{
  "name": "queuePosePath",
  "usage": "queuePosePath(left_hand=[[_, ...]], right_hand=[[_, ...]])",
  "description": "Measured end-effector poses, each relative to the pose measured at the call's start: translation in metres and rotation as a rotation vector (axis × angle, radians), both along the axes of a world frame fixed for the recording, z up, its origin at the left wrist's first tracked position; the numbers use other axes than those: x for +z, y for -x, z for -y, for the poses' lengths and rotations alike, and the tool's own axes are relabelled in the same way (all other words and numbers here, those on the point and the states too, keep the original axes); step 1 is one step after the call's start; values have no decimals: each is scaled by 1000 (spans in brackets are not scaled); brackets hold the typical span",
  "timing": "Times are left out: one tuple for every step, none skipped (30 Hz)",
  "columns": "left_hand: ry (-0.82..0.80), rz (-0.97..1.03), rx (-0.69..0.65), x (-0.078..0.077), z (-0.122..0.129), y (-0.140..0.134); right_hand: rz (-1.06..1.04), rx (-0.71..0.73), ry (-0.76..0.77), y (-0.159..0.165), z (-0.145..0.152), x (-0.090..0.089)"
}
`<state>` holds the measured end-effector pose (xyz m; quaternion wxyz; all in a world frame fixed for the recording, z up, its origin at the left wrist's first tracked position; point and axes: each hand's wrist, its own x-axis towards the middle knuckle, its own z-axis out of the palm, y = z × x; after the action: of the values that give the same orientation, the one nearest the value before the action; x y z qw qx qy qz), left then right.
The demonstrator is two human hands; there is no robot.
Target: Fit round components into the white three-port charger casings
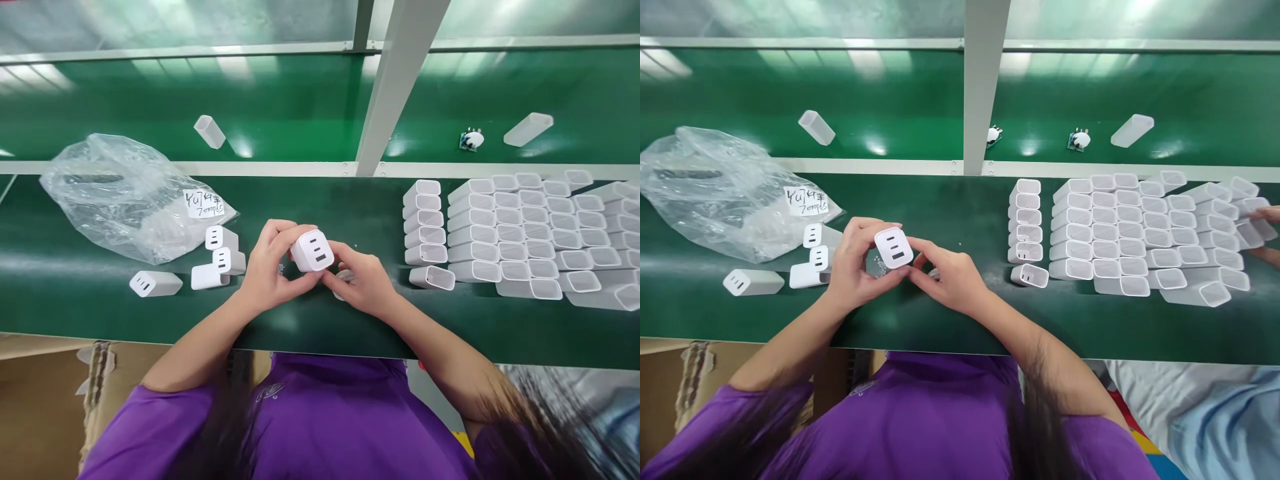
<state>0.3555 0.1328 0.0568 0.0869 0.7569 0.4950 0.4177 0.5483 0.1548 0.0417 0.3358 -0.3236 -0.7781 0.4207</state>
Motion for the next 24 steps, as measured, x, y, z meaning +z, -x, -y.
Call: queuePosePath(left_hand=[[0, -5, 4, 0, 0, 0], [-1, -9, 4, 0, 0, 0], [-1, -12, 0, 0, -1, 0], [2, -14, -6, 0, -1, 0], [7, -14, -14, 0, -1, 0], [14, -11, -21, 0, -1, 0], [19, -8, -29, 0, -1, 1], [22, -8, -34, 0, -1, 1], [23, -12, -36, 0, -1, 1], [19, -18, -39, 1, -2, 1], [14, -24, -43, 1, -2, 0], [9, -26, -49, 1, -2, 0], [7, -24, -57, 1, -2, 0], [11, -15, -66, 2, -2, 0], [19, -1, -76, 2, -2, 0], [32, 13, -83, 2, -2, 0], [45, 26, -88, 2, -3, 0], [57, 39, -91, 2, -3, 0], [68, 49, -94, 2, -3, 0], [74, 60, -97, 1, -3, 0], [80, 72, -99, 1, -3, 1], [86, 85, -103, 0, -3, 1], [94, 100, -108, 0, -3, 1], [110, 113, -114, -1, -3, 1]], right_hand=[[3, 0, -3, 0, 0, 0], [7, -2, -9, 0, 0, 0], [9, -5, -17, -1, 0, 0], [13, -9, -26, -1, -1, 0], [16, -12, -35, -1, -1, 0], [20, -15, -43, -1, -1, 0], [23, -17, -50, -1, -1, 0], [26, -16, -59, -1, -1, 0], [28, -17, -71, -1, -1, 0], [32, -21, -83, -1, -1, 0], [37, -29, -94, -2, -1, 0], [46, -39, -102, -2, -1, 1], [54, -50, -109, -2, -1, 1], [60, -62, -114, -3, -2, 2], [64, -71, -119, -3, -2, 2], [65, -79, -124, -4, -2, 2], [62, -83, -130, -4, -3, 2], [60, -86, -136, -4, -3, 2], [61, -89, -140, -4, -3, 1], [66, -90, -141, -4, -3, 1], [69, -91, -143, -4, -4, 0], [71, -89, -143, -4, -4, 0], [71, -86, -141, -4, -5, 0], [68, -79, -139, -5, -7, 1]])
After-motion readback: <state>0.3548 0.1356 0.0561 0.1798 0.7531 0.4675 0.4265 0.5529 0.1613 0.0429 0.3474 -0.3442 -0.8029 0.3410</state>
